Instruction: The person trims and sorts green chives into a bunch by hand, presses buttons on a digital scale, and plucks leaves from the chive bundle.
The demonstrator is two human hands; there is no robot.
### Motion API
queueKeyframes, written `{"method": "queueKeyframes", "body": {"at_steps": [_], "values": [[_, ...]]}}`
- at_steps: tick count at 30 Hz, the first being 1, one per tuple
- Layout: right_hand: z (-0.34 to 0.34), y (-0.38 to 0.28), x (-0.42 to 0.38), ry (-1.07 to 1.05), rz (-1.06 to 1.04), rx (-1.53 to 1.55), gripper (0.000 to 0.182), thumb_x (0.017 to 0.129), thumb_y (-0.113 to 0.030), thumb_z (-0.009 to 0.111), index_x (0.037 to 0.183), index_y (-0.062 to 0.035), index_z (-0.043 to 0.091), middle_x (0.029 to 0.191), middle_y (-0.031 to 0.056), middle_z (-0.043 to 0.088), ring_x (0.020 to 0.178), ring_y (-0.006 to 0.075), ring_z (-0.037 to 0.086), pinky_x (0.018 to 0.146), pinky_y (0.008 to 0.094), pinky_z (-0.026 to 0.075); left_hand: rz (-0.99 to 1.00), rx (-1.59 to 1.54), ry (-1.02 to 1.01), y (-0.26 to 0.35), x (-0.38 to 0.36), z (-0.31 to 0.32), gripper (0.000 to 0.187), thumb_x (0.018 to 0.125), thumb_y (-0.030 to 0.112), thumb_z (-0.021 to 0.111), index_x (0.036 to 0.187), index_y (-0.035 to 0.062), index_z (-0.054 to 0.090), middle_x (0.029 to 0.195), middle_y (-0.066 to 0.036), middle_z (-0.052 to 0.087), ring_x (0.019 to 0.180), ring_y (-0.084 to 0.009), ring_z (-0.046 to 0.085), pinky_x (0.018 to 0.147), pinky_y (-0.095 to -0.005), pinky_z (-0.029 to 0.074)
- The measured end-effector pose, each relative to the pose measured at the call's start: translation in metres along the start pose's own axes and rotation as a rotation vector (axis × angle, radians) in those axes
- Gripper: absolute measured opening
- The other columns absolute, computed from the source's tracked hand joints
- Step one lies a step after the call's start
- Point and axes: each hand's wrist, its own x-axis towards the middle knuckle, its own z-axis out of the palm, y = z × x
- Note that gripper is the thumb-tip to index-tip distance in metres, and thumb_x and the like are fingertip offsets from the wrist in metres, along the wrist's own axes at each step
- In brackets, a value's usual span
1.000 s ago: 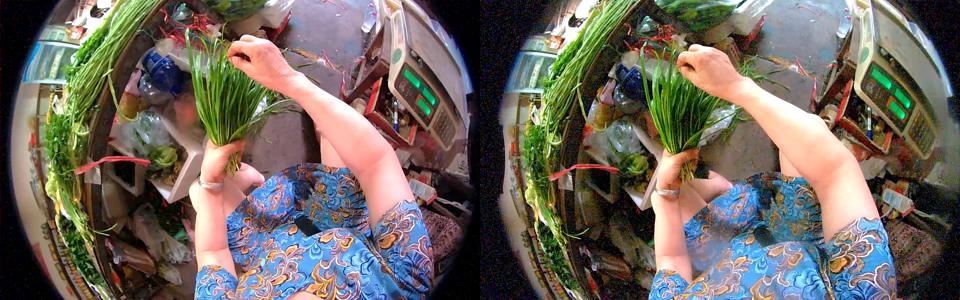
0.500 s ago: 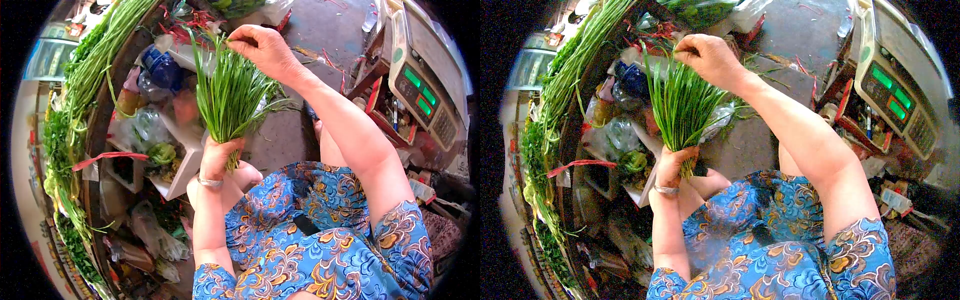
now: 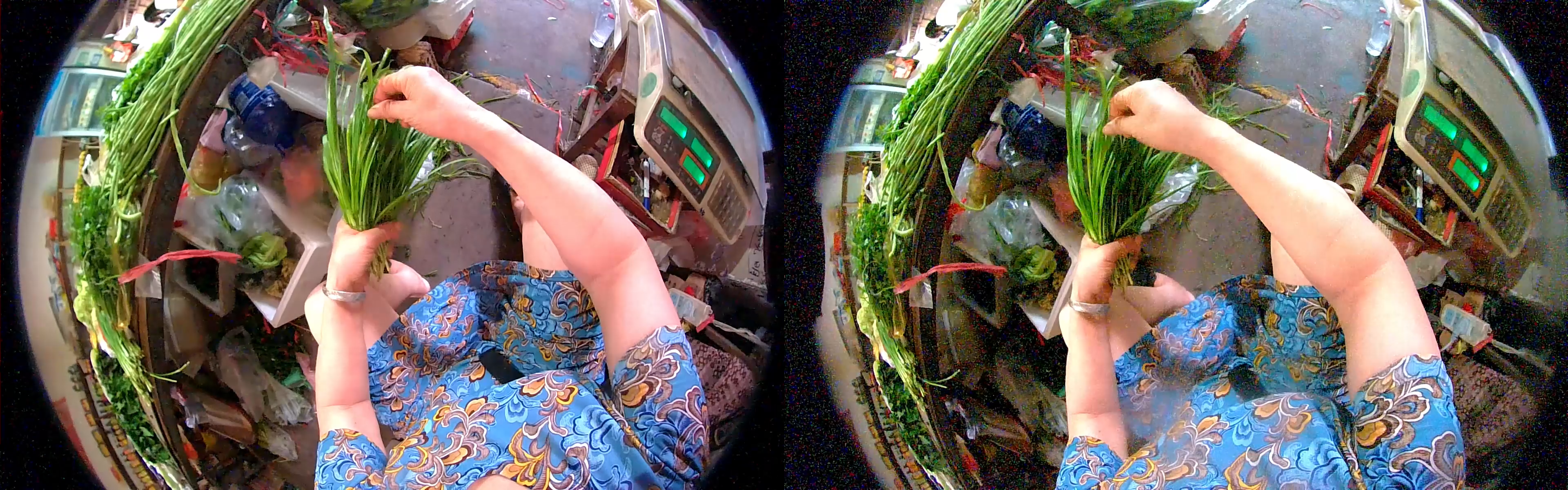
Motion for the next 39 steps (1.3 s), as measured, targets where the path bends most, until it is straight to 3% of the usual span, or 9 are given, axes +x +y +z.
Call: {"method": "queueKeyframes", "body": {"at_steps": [4, 11, 13, 16, 18, 24, 28, 34, 39], "values": [[0.003, 0.002, -0.001, -0.071, 0.077, 0.204, 0.020, 0.087, -0.020, 0.068, 0.085, -0.0002, 0.065, 0.067, 0.0019, 0.059, 0.056, 0.0086, 0.053, 0.052, 0.0263, 0.045, 0.035, -0.021, 0.013, -0.001, 0.001, -0.002, 0.019, 0.074, 0.001, 0.068, 0.093, 0.0024, 0.062, 0.073, -0.004, 0.061, 0.055, -0.0144, 0.055, 0.048, -0.0272, 0.043], [0.001, -0.002, -0.004, -0.150, 0.082, 0.185, 0.018, 0.086, -0.018, 0.067, 0.087, -0.0002, 0.064, 0.069, 0.0044, 0.060, 0.058, 0.0105, 0.054, 0.055, 0.0282, 0.046, 0.043, -0.025, 0.026, -0.003, 0.002, -0.006, 0.021, 0.075, 0.001, 0.068, 0.095, 0.0026, 0.061, 0.074, -0.004, 0.062, 0.055, -0.0140, 0.055, 0.048, -0.0268, 0.043], [0.003, 0.005, -0.003, 0.026, -0.241, -0.124, 0.019, 0.083, -0.017, 0.067, 0.090, -0.0004, 0.063, 0.071, 0.0092, 0.061, 0.062, 0.0181, 0.058, 0.060, 0.0334, 0.048, 0.045, -0.020, 0.030, -0.002, 0.001, -0.005, 0.022, 0.075, 0.001, 0.068, 0.096, 0.0025, 0.061, 0.074, -0.004, 0.062, 0.055, -0.0139, 0.055, 0.048, -0.0267, 0.043], [0.011, 0.008, -0.006, 0.213, -0.447, -0.345, 0.020, 0.081, -0.017, 0.066, 0.091, -0.0001, 0.063, 0.075, 0.0140, 0.062, 0.069, 0.0254, 0.061, 0.066, 0.0364, 0.048, 0.048, -0.016, 0.032, -0.002, 0.001, -0.004, 0.021, 0.076, 0.001, 0.068, 0.096, 0.0022, 0.061, 0.074, -0.004, 0.062, 0.055, -0.0138, 0.055, 0.048, -0.0266, 0.043], [0.009, 0.007, -0.003, 0.245, -0.440, -0.369, 0.020, 0.082, -0.017, 0.065, 0.092, -0.0003, 0.063, 0.078, 0.0156, 0.063, 0.072, 0.0276, 0.062, 0.068, 0.0356, 0.049, 0.049, -0.019, 0.030, -0.003, 0.001, -0.003, 0.021, 0.076, 0.001, 0.068, 0.095, 0.0019, 0.061, 0.074, -0.004, 0.062, 0.055, -0.0138, 0.055, 0.048, -0.0265, 0.043], [-0.001, 0.001, -0.005, 0.179, -0.248, -0.012, 0.020, 0.086, -0.015, 0.062, 0.099, 0.0002, 0.064, 0.075, 0.0118, 0.063, 0.069, 0.0174, 0.058, 0.069, 0.0321, 0.049, 0.036, -0.019, 0.031, -0.004, 0.001, -0.005, 0.018, 0.075, 0.000, 0.066, 0.093, 0.0003, 0.062, 0.074, -0.005, 0.062, 0.054, -0.0137, 0.055, 0.048, -0.0264, 0.043], [0.009, 0.010, -0.005, 0.035, -0.246, -0.240, 0.025, 0.082, -0.017, 0.066, 0.101, -0.0008, 0.066, 0.086, 0.0167, 0.068, 0.081, 0.0253, 0.066, 0.074, 0.0347, 0.051, 0.038, 0.016, 0.052, -0.004, 0.003, -0.004, 0.018, 0.074, 0.000, 0.067, 0.092, 0.0003, 0.062, 0.072, -0.005, 0.062, 0.053, -0.0136, 0.055, 0.046, -0.0265, 0.042], [0.011, -0.001, -0.010, -0.096, -0.148, -0.190, 0.033, 0.078, -0.024, 0.072, 0.100, -0.0010, 0.067, 0.085, 0.0162, 0.068, 0.079, 0.0248, 0.066, 0.073, 0.0347, 0.050, 0.027, 0.031, 0.080, -0.003, 0.002, -0.002, 0.017, 0.075, 0.000, 0.067, 0.091, 0.0005, 0.063, 0.072, -0.005, 0.062, 0.053, -0.0136, 0.054, 0.046, -0.0270, 0.042], [0.023, 0.003, -0.015, -0.040, -0.272, -0.319, 0.019, 0.076, -0.022, 0.065, 0.084, -0.0040, 0.064, 0.078, 0.0143, 0.063, 0.078, 0.0344, 0.062, 0.070, 0.0428, 0.049, 0.055, 0.052, 0.101, -0.004, 0.003, -0.002, 0.017, 0.075, -0.001, 0.067, 0.092, 0.0012, 0.062, 0.072, -0.004, 0.062, 0.052, -0.0135, 0.053, 0.046, -0.0268, 0.042]]}}
